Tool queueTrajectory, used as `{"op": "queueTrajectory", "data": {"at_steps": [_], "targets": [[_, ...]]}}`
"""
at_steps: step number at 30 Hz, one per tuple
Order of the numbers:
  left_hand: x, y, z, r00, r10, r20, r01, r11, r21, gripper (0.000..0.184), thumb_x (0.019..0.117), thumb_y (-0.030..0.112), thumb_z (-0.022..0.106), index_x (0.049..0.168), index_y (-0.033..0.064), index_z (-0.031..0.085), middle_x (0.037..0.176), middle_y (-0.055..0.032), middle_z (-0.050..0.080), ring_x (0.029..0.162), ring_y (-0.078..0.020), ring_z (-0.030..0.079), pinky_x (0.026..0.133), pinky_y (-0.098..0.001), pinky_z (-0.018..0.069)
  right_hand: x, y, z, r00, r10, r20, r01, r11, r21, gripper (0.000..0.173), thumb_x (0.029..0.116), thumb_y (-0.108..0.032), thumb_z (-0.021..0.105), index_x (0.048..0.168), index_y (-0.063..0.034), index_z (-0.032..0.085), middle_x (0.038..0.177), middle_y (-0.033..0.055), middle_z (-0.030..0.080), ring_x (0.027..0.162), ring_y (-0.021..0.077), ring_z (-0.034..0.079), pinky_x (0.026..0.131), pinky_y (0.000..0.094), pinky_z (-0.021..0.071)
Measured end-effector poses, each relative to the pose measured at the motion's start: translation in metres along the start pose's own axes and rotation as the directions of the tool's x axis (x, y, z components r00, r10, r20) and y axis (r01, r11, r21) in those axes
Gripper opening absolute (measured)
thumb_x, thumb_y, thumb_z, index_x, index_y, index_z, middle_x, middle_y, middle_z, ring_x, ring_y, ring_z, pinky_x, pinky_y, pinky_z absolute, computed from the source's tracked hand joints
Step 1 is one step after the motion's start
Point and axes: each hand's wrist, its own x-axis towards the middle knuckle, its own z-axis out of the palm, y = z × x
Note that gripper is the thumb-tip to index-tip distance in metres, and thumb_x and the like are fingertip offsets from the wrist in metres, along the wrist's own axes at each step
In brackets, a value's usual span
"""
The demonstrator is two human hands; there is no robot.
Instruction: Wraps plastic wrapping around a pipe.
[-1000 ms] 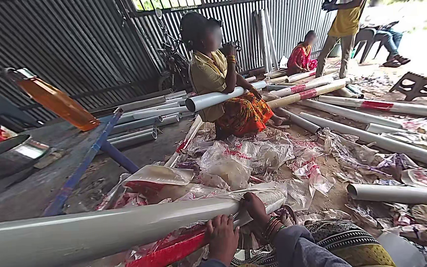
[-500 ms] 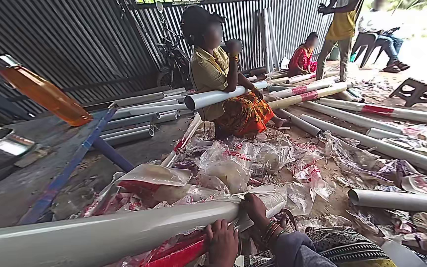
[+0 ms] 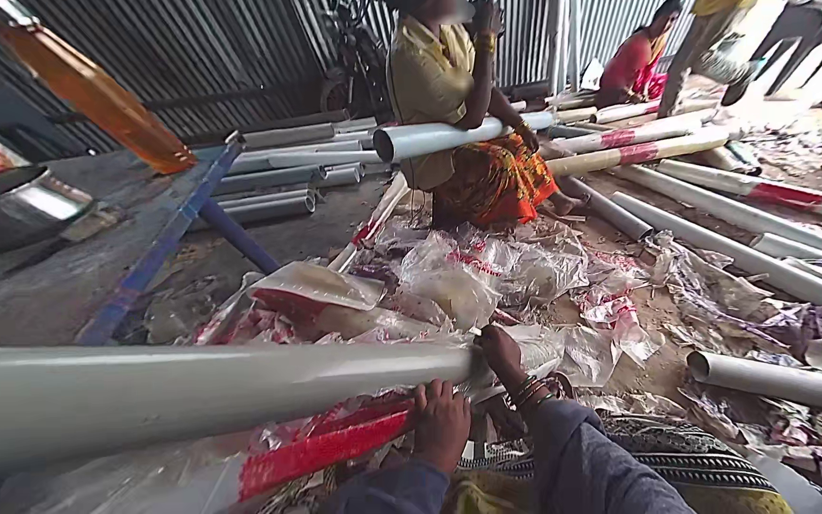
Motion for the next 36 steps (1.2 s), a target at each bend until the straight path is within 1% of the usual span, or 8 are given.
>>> {"op": "queueTrajectory", "data": {"at_steps": [4, 11, 15, 18, 24, 29, 33, 36], "targets": [[0.000, -0.002, -0.004, 0.999, 0.018, 0.037, -0.018, 1.000, -0.005, 0.041, 0.1092, 0.030, 0.048, 0.117, 0.0000, 0.074, 0.131, -0.0218, 0.066, 0.136, -0.0391, 0.053, 0.119, -0.0605, 0.0232, 0.018, -0.004, 0.001, 0.998, -0.068, 0.005, 0.068, 0.997, -0.029, 0.029, 0.1044, -0.025, 0.057, 0.124, -0.0055, 0.068, 0.129, 0.0172, 0.067, 0.122, 0.0338, 0.063, 0.099, 0.0576, 0.0481], [0.001, -0.004, -0.005, 0.999, 0.037, 0.022, -0.036, 0.999, -0.021, 0.041, 0.1090, 0.030, 0.049, 0.115, -0.0017, 0.074, 0.128, -0.0225, 0.067, 0.133, -0.0394, 0.055, 0.117, -0.0593, 0.0262, 0.037, -0.012, 0.002, 0.997, -0.072, 0.013, 0.073, 0.995, -0.064, 0.028, 0.1027, -0.025, 0.061, 0.122, -0.0048, 0.068, 0.125, 0.0175, 0.068, 0.118, 0.0335, 0.064, 0.097, 0.0569, 0.0476], [0.002, -0.006, -0.004, 0.998, 0.028, 0.055, -0.026, 0.999, -0.039, 0.043, 0.1098, 0.031, 0.046, 0.116, -0.0018, 0.073, 0.130, -0.0224, 0.066, 0.134, -0.0386, 0.053, 0.117, -0.0581, 0.0260, 0.047, -0.017, 0.002, 0.998, -0.067, 0.009, 0.067, 0.993, -0.098, 0.029, 0.1036, -0.025, 0.058, 0.124, -0.0066, 0.068, 0.127, 0.0168, 0.068, 0.120, 0.0335, 0.064, 0.098, 0.0575, 0.0478], [-0.001, -0.007, -0.001, 0.998, 0.043, 0.041, -0.041, 0.998, -0.048, 0.041, 0.1089, 0.030, 0.048, 0.113, -0.0017, 0.074, 0.128, -0.0223, 0.067, 0.132, -0.0391, 0.055, 0.114, -0.0577, 0.0297, 0.059, -0.017, 0.003, 0.998, -0.058, -0.021, 0.056, 0.993, -0.107, 0.030, 0.1052, -0.025, 0.055, 0.126, -0.0067, 0.066, 0.131, 0.0169, 0.066, 0.122, 0.0347, 0.063, 0.099, 0.0583, 0.0478], [-0.002, -0.014, 0.003, 0.995, 0.100, -0.019, -0.101, 0.993, -0.055, 0.040, 0.1079, 0.030, 0.050, 0.112, -0.0021, 0.074, 0.124, -0.0226, 0.068, 0.127, -0.0392, 0.058, 0.111, -0.0559, 0.0345, 0.068, -0.002, 0.003, 0.981, -0.189, 0.052, 0.194, 0.972, -0.133, 0.029, 0.1031, -0.018, 0.058, 0.127, -0.0033, 0.066, 0.133, 0.0193, 0.064, 0.123, 0.0354, 0.062, 0.102, 0.0562, 0.0469], [-0.001, -0.015, -0.002, 0.994, 0.097, 0.049, -0.093, 0.993, -0.079, 0.042, 0.1087, 0.031, 0.048, 0.117, -0.0027, 0.072, 0.129, -0.0233, 0.065, 0.132, -0.0390, 0.054, 0.113, -0.0552, 0.0315, 0.065, 0.023, -0.002, 0.975, -0.194, 0.105, 0.202, 0.976, -0.078, 0.033, 0.1019, -0.022, 0.062, 0.126, 0.0004, 0.066, 0.125, 0.0215, 0.067, 0.119, 0.0348, 0.063, 0.104, 0.0535, 0.0462], [-0.001, -0.014, -0.006, 0.992, 0.087, 0.097, -0.079, 0.993, -0.088, 0.044, 0.1096, 0.032, 0.047, 0.121, -0.0033, 0.070, 0.133, -0.0238, 0.063, 0.135, -0.0388, 0.051, 0.116, -0.0544, 0.0288, 0.047, 0.033, -0.017, 0.986, -0.129, 0.103, 0.138, 0.987, -0.078, 0.041, 0.1026, -0.031, 0.063, 0.128, 0.0014, 0.063, 0.123, 0.0236, 0.067, 0.118, 0.0376, 0.063, 0.102, 0.0586, 0.0454], [-0.002, -0.013, -0.011, 0.986, 0.087, 0.142, -0.076, 0.993, -0.087, 0.045, 0.1105, 0.033, 0.044, 0.125, -0.0036, 0.067, 0.138, -0.0235, 0.060, 0.139, -0.0380, 0.047, 0.118, -0.0536, 0.0252, 0.034, 0.044, -0.031, 0.985, -0.104, 0.137, 0.112, 0.993, -0.047, 0.042, 0.1022, -0.033, 0.064, 0.124, 0.0028, 0.064, 0.117, 0.0236, 0.067, 0.110, 0.0361, 0.063, 0.098, 0.0580, 0.0458]]}}
